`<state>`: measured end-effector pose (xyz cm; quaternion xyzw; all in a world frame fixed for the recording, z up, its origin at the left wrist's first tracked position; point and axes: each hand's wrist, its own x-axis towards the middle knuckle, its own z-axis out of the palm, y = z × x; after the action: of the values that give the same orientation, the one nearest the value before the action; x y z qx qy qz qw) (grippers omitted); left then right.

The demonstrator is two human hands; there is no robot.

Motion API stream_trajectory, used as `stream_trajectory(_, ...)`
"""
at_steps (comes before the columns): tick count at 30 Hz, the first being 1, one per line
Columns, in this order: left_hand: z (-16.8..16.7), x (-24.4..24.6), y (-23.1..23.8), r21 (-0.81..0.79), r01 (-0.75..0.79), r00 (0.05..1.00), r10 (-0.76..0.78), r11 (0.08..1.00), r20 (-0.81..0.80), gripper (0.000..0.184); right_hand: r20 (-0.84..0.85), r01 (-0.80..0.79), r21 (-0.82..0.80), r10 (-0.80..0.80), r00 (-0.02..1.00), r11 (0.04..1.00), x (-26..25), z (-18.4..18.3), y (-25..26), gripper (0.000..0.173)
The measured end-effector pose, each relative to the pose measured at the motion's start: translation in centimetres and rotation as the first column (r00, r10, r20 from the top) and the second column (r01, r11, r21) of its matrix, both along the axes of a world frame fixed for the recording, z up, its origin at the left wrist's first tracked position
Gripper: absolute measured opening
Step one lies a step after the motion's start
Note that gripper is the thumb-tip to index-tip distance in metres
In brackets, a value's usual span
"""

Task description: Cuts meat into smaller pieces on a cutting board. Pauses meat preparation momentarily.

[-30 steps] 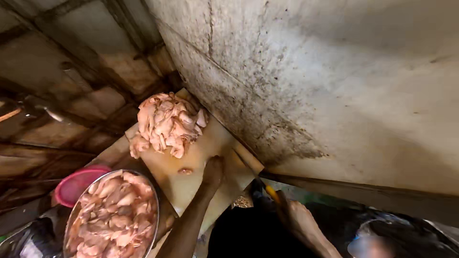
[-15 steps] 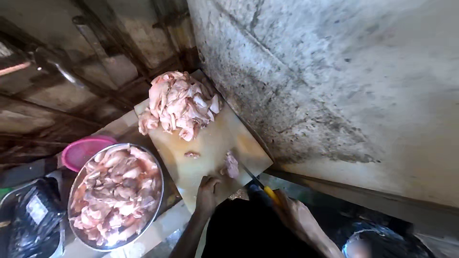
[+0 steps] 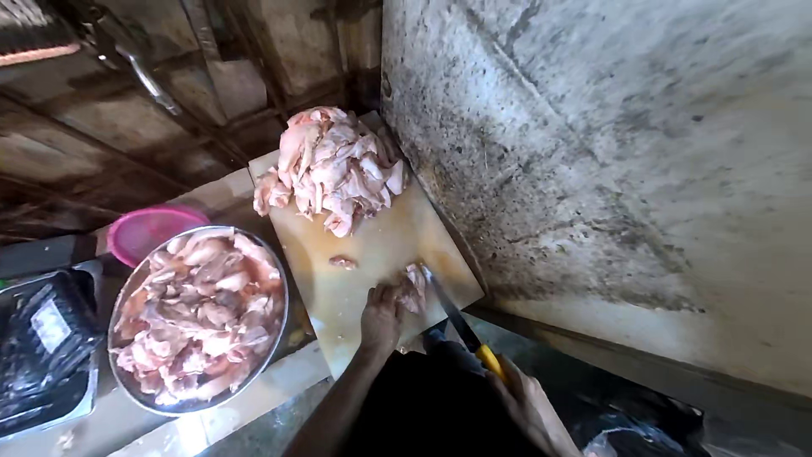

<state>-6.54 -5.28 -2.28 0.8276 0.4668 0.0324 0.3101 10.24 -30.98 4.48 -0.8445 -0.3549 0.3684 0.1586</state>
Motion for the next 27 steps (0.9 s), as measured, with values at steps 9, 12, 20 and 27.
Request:
stream_trajectory(9,1.5,10.1,1.9,-0.182,0.194,0.978,-0.174,0.964,0.119,0.037,0.038,0.115,0.121,-0.120,0.992,0.986,-0.5,2.1,-0.5,0.037)
stream_trajectory(12,1.5,9.9,5.4,-0.160,0.284,0.942,-0.245,0.945,0.228,0.035,0.037,0.142,0.130,-0.148,0.988,0.981,-0.4,2.8,-0.9,0.038)
stream_trajectory(20,2.1,2.9,16.9,0.284,-0.371,0.914,0.401,0.884,-0.055,0.065,0.059,0.140,0.133,-0.148,0.987,0.981,-0.3,2.7,-2.4,0.036)
stream_trajectory(27,2.5,2.5,18.6,0.147,-0.112,0.946,0.151,0.983,-0.287,0.033,0.074,0.071,0.124,-0.080,0.994,0.990,-0.6,2.4,-1.6,0.036)
